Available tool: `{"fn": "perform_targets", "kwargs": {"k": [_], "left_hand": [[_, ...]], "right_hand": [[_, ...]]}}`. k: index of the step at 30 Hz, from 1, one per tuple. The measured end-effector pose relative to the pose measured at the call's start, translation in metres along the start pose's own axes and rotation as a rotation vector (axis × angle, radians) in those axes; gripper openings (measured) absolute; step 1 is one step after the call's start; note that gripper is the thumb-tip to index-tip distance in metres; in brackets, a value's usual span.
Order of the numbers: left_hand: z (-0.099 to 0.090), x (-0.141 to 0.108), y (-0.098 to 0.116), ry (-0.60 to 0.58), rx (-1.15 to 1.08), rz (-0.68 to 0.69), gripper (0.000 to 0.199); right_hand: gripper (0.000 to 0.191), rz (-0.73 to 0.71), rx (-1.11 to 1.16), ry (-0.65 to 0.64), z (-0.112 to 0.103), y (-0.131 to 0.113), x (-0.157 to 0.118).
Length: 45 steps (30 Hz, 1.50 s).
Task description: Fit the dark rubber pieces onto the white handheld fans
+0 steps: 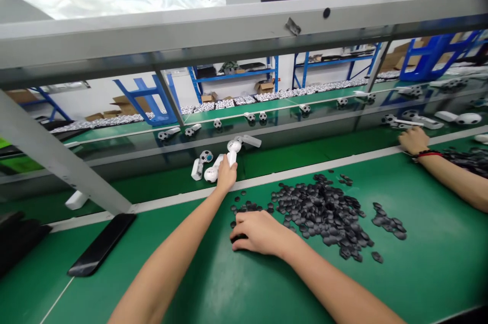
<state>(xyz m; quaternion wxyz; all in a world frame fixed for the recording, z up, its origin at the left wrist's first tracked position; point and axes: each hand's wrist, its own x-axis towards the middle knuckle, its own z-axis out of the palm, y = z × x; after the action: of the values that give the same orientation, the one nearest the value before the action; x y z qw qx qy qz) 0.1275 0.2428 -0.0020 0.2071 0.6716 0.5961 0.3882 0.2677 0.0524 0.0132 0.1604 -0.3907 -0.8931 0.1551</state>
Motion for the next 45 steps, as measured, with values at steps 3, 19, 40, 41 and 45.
{"fn": "perform_targets", "kwargs": {"k": [3, 19, 40, 41, 45], "left_hand": [[-0.020, -0.036, -0.006, 0.021, -0.257, -0.054, 0.062], [-0.124, -0.184, -0.011, -0.248, -1.170, -0.189, 0.042], [-0.121, -0.192, -0.005, -0.317, -1.202, -0.343, 0.046], [-0.122, -0.193, -0.005, -0.297, -1.185, -0.288, 0.044], [-0.133, -0.196, -0.002, -0.114, -0.988, 0.037, 0.051]], "right_hand": [[0.017, 0.007, 0.006, -0.012, 0.004, -0.007, 0.001], [0.023, 0.364, 0.722, 0.142, 0.011, -0.020, 0.009], [0.036, 0.312, 0.635, 0.094, 0.009, -0.018, 0.002], [0.034, 0.348, 0.677, 0.119, 0.008, -0.019, 0.002], [0.033, 0.373, 0.775, 0.193, 0.000, -0.029, 0.000]]}}
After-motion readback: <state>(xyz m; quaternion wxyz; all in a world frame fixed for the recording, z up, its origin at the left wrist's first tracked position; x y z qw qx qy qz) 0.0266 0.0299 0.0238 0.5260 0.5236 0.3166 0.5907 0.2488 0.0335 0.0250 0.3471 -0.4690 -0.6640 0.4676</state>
